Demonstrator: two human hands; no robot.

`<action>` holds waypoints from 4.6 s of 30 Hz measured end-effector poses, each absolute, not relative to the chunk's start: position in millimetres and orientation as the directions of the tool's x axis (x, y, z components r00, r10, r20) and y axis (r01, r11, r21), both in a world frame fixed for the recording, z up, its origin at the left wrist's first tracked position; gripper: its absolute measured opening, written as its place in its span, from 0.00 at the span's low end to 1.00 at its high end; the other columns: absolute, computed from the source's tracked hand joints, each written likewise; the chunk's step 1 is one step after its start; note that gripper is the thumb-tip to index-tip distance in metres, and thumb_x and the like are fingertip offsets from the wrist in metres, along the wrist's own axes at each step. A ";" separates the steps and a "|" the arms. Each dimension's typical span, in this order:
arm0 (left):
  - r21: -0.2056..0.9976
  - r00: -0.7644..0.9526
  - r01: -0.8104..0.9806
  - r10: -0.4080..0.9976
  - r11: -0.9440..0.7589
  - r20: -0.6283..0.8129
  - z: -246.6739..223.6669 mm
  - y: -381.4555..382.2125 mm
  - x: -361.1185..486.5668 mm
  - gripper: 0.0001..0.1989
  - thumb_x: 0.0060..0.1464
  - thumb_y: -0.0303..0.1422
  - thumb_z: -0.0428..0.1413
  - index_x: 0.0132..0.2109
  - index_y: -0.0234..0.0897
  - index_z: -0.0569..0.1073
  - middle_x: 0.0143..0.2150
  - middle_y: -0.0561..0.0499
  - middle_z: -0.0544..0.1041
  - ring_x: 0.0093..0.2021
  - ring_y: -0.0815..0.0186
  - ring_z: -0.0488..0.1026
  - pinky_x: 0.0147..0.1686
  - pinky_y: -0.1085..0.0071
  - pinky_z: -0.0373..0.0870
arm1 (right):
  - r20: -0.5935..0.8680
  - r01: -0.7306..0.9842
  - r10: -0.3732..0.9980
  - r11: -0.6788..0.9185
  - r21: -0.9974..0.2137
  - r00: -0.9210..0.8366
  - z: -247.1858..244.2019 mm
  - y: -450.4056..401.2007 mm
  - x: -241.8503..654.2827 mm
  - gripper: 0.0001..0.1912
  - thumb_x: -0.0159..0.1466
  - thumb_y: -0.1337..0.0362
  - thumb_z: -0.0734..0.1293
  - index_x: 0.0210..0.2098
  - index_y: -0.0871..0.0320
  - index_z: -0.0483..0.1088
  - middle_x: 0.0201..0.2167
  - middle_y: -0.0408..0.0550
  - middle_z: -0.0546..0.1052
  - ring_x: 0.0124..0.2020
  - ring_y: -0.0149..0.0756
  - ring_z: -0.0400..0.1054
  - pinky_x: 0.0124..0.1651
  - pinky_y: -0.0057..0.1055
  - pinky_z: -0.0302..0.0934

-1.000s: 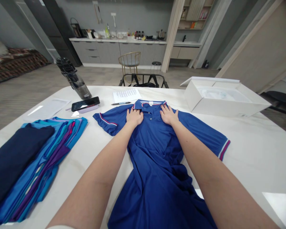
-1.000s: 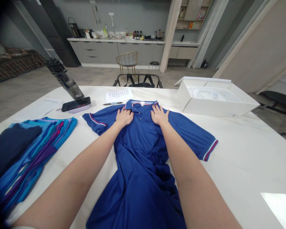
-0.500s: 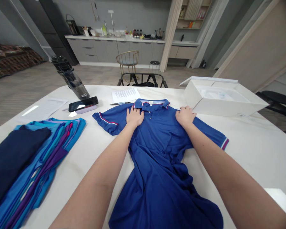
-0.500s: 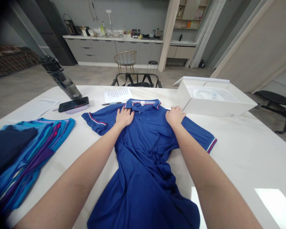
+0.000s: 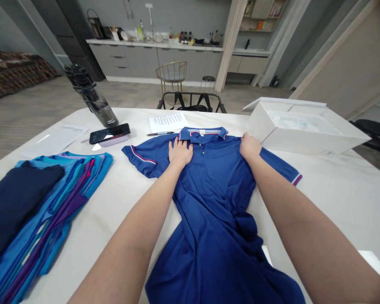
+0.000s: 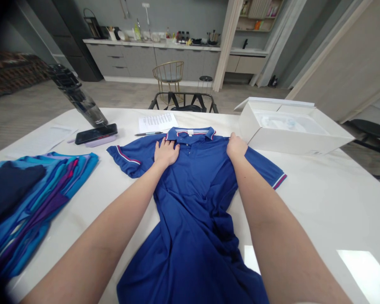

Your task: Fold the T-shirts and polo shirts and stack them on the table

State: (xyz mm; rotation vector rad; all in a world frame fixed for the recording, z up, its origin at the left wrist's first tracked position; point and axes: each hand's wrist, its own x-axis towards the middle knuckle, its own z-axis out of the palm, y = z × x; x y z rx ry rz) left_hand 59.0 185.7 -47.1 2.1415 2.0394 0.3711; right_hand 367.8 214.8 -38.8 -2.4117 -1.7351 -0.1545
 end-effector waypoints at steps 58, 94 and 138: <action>0.223 0.599 0.748 0.780 -0.626 0.180 11.9 -257.0 20.2 0.16 0.61 0.40 0.60 0.52 0.38 0.72 0.52 0.42 0.74 0.53 0.52 0.71 0.53 0.58 0.66 | 0.121 0.741 0.848 0.513 -0.433 -0.516 9.2 -254.9 281.7 0.15 0.69 0.57 0.66 0.53 0.54 0.75 0.51 0.49 0.79 0.54 0.42 0.72 0.59 0.37 0.63; 0.711 0.205 0.515 0.874 -0.479 0.440 25.6 -293.7 -15.1 0.11 0.69 0.36 0.50 0.39 0.39 0.74 0.39 0.49 0.78 0.42 0.63 0.75 0.44 0.66 0.70 | 0.222 0.848 0.913 0.402 -0.344 -0.342 4.1 -310.4 313.1 0.23 0.65 0.48 0.70 0.55 0.53 0.73 0.54 0.56 0.73 0.54 0.51 0.69 0.54 0.45 0.64; 0.457 0.089 0.852 0.930 -0.257 0.357 59.2 -256.2 -78.3 0.06 0.55 0.28 0.52 0.36 0.42 0.74 0.30 0.51 0.77 0.34 0.58 0.76 0.36 0.67 0.66 | 0.269 0.703 0.795 -0.256 -0.664 0.544 -0.6 -268.6 346.0 0.21 0.71 0.47 0.56 0.39 0.55 0.71 0.30 0.52 0.77 0.33 0.45 0.68 0.37 0.36 0.58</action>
